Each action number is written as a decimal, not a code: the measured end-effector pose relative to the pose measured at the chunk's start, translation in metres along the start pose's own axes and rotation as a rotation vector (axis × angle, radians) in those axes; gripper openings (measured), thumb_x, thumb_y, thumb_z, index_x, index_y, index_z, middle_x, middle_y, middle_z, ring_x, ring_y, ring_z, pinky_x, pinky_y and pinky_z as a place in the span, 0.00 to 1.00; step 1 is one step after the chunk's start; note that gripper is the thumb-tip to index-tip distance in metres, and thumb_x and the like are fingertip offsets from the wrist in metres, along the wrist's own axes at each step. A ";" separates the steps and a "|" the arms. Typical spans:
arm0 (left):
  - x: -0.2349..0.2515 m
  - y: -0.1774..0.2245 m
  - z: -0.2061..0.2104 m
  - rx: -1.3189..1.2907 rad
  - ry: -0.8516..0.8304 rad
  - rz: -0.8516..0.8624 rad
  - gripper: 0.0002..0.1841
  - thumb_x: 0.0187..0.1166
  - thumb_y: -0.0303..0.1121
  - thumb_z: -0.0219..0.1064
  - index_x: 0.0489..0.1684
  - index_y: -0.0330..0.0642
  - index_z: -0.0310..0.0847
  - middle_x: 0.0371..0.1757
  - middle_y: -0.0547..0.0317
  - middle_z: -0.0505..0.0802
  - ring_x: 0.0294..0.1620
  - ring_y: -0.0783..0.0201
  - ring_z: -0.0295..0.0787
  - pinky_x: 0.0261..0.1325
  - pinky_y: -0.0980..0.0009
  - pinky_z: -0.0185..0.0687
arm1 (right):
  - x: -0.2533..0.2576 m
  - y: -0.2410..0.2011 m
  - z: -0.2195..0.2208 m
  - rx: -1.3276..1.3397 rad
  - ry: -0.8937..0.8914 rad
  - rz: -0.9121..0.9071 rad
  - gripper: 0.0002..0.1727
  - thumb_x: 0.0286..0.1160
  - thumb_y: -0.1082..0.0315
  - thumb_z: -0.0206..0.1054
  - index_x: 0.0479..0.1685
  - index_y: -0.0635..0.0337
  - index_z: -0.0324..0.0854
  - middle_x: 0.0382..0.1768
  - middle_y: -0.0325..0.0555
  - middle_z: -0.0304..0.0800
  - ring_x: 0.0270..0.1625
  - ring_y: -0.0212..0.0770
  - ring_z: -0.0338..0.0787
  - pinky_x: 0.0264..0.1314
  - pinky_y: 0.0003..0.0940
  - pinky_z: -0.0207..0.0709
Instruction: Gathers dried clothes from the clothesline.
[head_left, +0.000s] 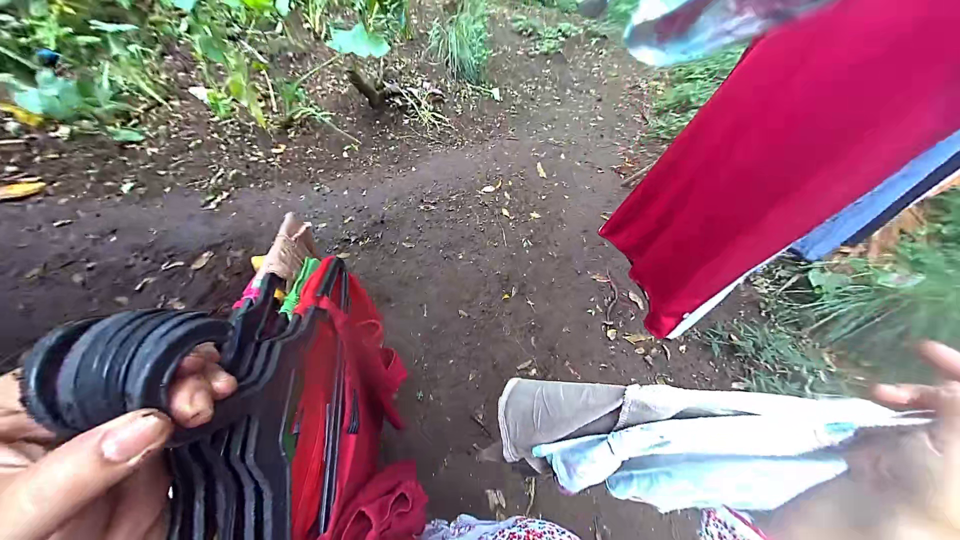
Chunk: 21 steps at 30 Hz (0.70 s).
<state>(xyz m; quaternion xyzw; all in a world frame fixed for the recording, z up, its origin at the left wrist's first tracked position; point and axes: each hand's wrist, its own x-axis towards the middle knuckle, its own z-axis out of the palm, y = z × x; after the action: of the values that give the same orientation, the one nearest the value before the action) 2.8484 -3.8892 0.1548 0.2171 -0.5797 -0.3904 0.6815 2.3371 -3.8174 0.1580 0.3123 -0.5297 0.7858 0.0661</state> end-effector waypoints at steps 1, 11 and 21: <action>0.032 -0.019 -0.011 -0.014 -0.021 0.003 0.11 0.68 0.37 0.79 0.48 0.54 0.93 0.38 0.64 0.97 0.38 0.69 0.94 0.50 0.72 0.91 | 0.011 0.014 0.018 -0.011 -0.002 -0.027 0.19 0.78 0.85 0.47 0.68 0.75 0.60 0.41 0.35 0.93 0.20 0.23 0.85 0.24 0.18 0.82; 0.288 -0.193 -0.026 -0.168 -0.165 -0.116 0.15 0.66 0.28 0.79 0.48 0.43 0.84 0.40 0.61 0.95 0.39 0.65 0.94 0.50 0.70 0.91 | 0.082 0.080 0.220 0.001 0.047 -0.112 0.18 0.78 0.84 0.46 0.64 0.64 0.63 0.42 0.31 0.96 0.24 0.25 0.90 0.26 0.19 0.84; 0.588 -0.371 0.075 -0.410 -0.446 -0.173 0.10 0.67 0.27 0.77 0.45 0.47 0.93 0.39 0.64 0.98 0.40 0.71 0.95 0.51 0.77 0.90 | 0.212 0.184 0.397 -0.156 0.162 -0.072 0.17 0.88 0.72 0.42 0.59 0.61 0.77 0.42 0.26 0.94 0.30 0.18 0.87 0.36 0.15 0.83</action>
<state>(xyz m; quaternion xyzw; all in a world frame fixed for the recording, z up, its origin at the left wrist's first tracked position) 2.6857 -4.5613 0.2597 0.0326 -0.6035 -0.5937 0.5313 2.2552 -4.2913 0.2275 0.2602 -0.5708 0.7620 0.1610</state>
